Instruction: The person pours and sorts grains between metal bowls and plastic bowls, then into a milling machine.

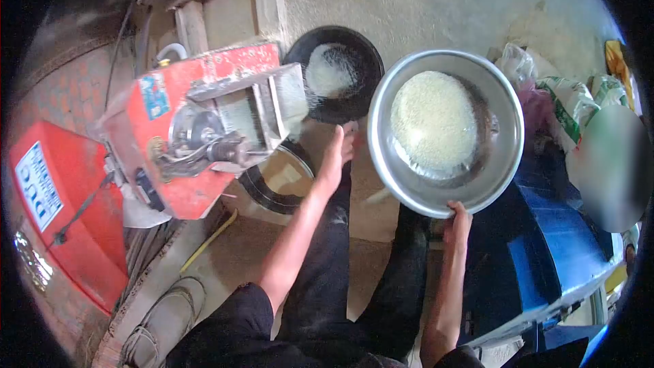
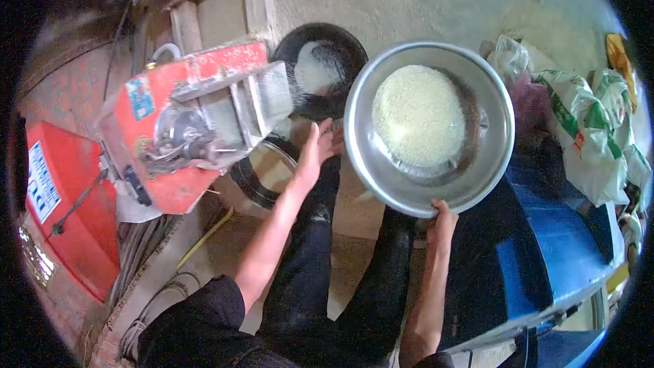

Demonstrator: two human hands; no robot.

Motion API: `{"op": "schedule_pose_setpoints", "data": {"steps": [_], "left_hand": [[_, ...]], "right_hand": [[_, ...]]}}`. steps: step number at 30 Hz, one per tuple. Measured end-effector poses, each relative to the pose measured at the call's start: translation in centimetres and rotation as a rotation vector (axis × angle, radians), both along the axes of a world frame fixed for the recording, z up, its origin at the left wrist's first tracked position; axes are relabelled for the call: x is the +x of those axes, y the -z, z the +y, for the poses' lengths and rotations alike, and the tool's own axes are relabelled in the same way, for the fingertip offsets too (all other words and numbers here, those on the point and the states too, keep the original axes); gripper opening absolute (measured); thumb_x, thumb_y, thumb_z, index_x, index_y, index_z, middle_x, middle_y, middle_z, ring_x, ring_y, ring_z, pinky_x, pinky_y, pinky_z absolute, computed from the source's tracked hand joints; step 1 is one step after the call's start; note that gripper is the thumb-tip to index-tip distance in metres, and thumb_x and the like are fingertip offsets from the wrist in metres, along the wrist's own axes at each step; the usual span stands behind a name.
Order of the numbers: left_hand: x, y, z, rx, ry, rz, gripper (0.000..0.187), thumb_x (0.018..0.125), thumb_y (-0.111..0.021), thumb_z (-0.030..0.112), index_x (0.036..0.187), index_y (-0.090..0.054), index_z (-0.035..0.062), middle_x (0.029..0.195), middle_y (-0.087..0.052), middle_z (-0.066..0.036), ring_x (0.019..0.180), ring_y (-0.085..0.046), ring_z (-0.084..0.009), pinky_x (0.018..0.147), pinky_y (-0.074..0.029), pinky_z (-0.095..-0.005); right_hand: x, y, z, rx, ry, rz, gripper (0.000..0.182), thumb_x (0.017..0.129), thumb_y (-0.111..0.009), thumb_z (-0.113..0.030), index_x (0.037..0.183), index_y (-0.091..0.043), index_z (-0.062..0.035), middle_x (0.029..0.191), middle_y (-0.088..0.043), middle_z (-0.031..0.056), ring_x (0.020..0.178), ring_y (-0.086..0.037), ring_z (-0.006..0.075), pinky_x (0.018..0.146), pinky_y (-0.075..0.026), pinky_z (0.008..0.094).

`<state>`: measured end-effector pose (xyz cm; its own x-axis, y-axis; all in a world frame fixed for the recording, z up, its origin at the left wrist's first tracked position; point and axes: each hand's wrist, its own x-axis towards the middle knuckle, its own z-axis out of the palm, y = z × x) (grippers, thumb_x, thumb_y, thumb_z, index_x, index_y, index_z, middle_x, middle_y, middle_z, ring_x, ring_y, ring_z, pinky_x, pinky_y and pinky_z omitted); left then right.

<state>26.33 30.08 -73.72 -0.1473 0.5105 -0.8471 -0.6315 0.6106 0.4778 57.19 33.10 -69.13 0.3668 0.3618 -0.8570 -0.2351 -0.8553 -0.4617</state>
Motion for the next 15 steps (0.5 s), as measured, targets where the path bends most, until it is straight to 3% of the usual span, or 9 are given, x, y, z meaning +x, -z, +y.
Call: {"op": "schedule_pose_setpoints", "data": {"steps": [3,4,5,7,8,9,11,14,15], "left_hand": [[0.7,-7.7,1.7,0.266,0.032,0.02,0.067,0.095,-0.028,0.052,0.138,-0.027,0.0011,0.135,-0.038,-0.012,0.125,-0.036,-0.0203,0.104,-0.025,-0.0334],[0.6,-10.7,2.3,0.213,0.151,0.298,0.065,0.094,-0.037,0.048,0.138,-0.026,0.0012,0.136,-0.036,-0.012,0.126,-0.032,-0.0197,0.106,-0.022,-0.0305],[1.2,-13.7,2.9,0.176,-0.019,0.37,0.056,0.087,-0.059,0.036,0.126,-0.045,-0.0013,0.12,-0.052,-0.011,0.111,-0.047,-0.017,0.097,-0.033,-0.0321],[0.0,-16.6,1.3,-0.06,0.061,0.178,0.044,0.081,-0.065,0.029,0.111,-0.056,-0.0013,0.104,-0.06,-0.01,0.095,-0.055,-0.0169,0.086,-0.042,-0.0308],[-0.4,-17.3,0.2,-0.069,0.011,0.118,0.039,0.079,-0.066,0.026,0.105,-0.059,-0.0013,0.097,-0.062,-0.009,0.089,-0.057,-0.0167,0.08,-0.043,-0.0298],[-0.9,-18.5,0.0,-0.07,-0.036,0.059,0.034,0.077,-0.066,0.023,0.1,-0.061,-0.0013,0.09,-0.063,-0.008,0.082,-0.058,-0.0166,0.075,-0.045,-0.0288],[-2.4,-22.7,-0.4,0.048,0.054,-0.009,0.032,0.076,-0.065,0.012,0.104,-0.057,-0.0021,0.098,-0.061,-0.009,0.092,-0.057,-0.0183,0.082,-0.045,-0.0292],[-3.4,-29.0,-0.2,0.182,0.281,0.211,0.031,0.078,-0.064,0.016,0.103,-0.059,-0.002,0.095,-0.061,-0.005,0.087,-0.056,-0.0153,0.078,-0.044,-0.0282],[-3.5,-30.8,-0.2,0.249,0.319,0.283,0.033,0.079,-0.064,0.018,0.105,-0.058,-0.0023,0.097,-0.061,-0.005,0.09,-0.056,-0.0154,0.08,-0.043,-0.0282]], "right_hand": [[-1.0,-4.5,-1.6,-0.074,-0.037,0.026,0.032,0.068,-0.057,0.002,0.1,-0.052,0.0061,0.083,-0.056,0.0069,0.073,-0.058,0.0181,0.063,-0.048,0.0287],[-1.4,-6.1,-2.3,0.003,-0.056,0.092,0.033,0.068,-0.057,0.002,0.1,-0.052,0.007,0.083,-0.056,0.0077,0.076,-0.058,0.0195,0.066,-0.048,0.0304],[-2.4,-8.3,-3.0,0.024,-0.043,0.096,0.033,0.068,-0.057,0.002,0.1,-0.052,0.007,0.083,-0.056,0.0077,0.076,-0.058,0.0195,0.066,-0.048,0.0304],[-4.3,-12.4,-3.7,0.109,0.03,0.111,0.032,0.067,-0.058,0.002,0.099,-0.052,0.0071,0.082,-0.056,0.0078,0.075,-0.058,0.0195,0.067,-0.048,0.0308],[-5.8,-14.9,-3.9,0.196,0.076,0.086,0.036,0.067,-0.057,0.002,0.102,-0.051,0.0067,0.085,-0.057,0.0091,0.076,-0.058,0.0203,0.07,-0.048,0.032],[-5.6,-16.7,-4.3,0.152,0.034,0.143,0.047,0.065,-0.058,0.005,0.111,-0.048,0.0054,0.102,-0.055,0.0095,0.093,-0.054,0.0199,0.077,-0.045,0.0318],[-6.6,-21.4,-4.9,0.137,0.095,0.106,0.045,0.065,-0.058,0.005,0.11,-0.049,0.0062,0.1,-0.056,0.0097,0.089,-0.055,0.0207,0.077,-0.045,0.032],[-5.7,-25.8,-6.5,0.28,0.027,0.139,0.041,0.065,-0.058,0.004,0.105,-0.052,0.0075,0.093,-0.058,0.01,0.084,-0.057,0.021,0.074,-0.046,0.0317],[-7.0,-28.9,-6.3,0.313,0.147,0.12,0.033,0.065,-0.059,0.002,0.097,-0.056,0.0079,0.086,-0.06,0.01,0.078,-0.057,0.0197,0.07,-0.045,0.0307]]}}
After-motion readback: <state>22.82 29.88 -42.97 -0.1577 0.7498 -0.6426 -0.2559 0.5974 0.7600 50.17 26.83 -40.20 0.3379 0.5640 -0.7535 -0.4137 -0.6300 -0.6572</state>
